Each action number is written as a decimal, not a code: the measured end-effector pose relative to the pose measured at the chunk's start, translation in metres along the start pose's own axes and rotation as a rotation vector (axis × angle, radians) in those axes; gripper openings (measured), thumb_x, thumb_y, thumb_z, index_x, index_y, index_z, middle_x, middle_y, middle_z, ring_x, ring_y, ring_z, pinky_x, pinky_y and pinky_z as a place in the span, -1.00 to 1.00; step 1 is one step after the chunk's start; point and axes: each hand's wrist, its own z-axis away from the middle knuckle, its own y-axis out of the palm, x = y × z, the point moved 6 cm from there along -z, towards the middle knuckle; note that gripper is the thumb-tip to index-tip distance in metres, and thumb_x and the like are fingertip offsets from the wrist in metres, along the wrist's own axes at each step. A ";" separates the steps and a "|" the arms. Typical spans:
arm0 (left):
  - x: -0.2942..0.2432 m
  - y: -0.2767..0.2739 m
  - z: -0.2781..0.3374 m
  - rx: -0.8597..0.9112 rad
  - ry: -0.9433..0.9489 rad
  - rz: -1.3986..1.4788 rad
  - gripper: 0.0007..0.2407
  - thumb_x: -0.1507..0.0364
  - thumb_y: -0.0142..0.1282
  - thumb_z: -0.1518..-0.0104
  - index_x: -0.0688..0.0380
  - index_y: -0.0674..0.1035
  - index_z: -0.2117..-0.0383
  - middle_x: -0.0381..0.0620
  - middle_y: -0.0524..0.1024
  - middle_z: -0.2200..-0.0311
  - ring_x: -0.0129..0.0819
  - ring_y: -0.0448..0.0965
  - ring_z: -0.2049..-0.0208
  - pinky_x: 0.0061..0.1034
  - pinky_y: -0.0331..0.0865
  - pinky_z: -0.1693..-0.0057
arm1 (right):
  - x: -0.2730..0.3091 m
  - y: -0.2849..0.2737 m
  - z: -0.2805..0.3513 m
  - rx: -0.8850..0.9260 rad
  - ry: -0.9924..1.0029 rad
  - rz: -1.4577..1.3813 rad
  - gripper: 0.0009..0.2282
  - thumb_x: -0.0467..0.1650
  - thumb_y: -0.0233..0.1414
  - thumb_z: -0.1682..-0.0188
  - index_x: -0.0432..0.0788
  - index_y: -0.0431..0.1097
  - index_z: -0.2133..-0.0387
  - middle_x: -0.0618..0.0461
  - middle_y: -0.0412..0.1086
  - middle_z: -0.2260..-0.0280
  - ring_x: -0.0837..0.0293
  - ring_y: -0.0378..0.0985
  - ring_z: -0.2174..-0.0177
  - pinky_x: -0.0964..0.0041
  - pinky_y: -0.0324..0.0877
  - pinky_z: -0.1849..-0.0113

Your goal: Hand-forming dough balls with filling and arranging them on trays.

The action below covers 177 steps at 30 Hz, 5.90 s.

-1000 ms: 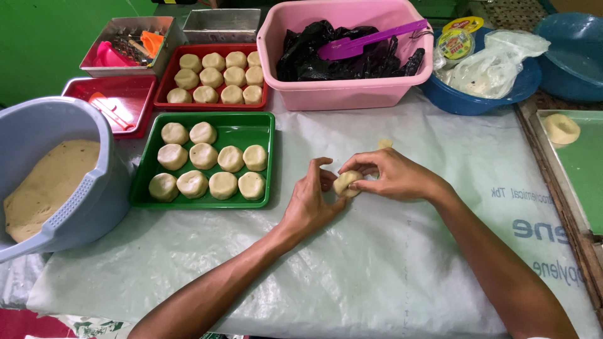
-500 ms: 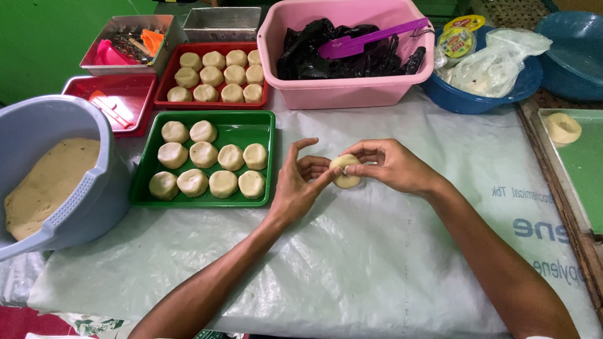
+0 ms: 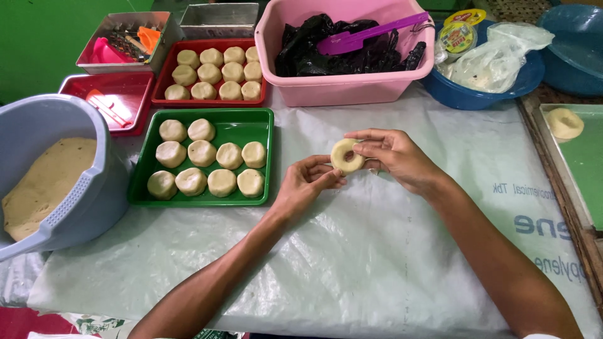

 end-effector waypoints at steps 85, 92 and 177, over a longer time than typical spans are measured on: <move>0.024 0.361 -0.021 0.966 -0.096 -0.501 -0.45 0.33 0.07 -0.08 0.17 0.32 -0.27 0.08 0.62 0.24 -0.11 0.68 0.21 -0.20 0.56 0.01 | -0.086 -0.434 0.173 -1.076 0.065 0.105 -0.72 -0.47 0.15 -0.02 -0.31 0.40 0.02 -0.36 0.46 0.18 -0.15 0.64 0.33 0.00 0.65 0.29; 0.028 0.362 -0.019 0.964 -0.062 -0.534 -0.44 0.31 0.07 -0.09 0.21 0.31 -0.26 0.07 0.62 0.24 -0.07 0.68 0.22 -0.14 0.55 0.02 | -0.077 -0.434 0.181 -1.106 0.172 0.650 -0.80 -0.45 0.12 -0.01 -0.14 0.58 0.12 -0.29 0.50 0.28 -0.20 0.61 0.39 -0.08 0.53 0.52; -0.027 -0.075 0.024 0.229 0.556 -1.152 -0.81 0.46 -0.10 0.03 0.16 0.48 0.76 0.03 0.46 0.75 0.00 0.55 0.63 -0.22 0.40 0.41 | 0.000 0.277 -0.272 0.126 -0.827 1.575 -0.87 -0.33 0.03 0.15 0.00 0.34 0.34 0.07 0.51 0.38 -0.02 0.53 0.18 0.02 0.32 0.13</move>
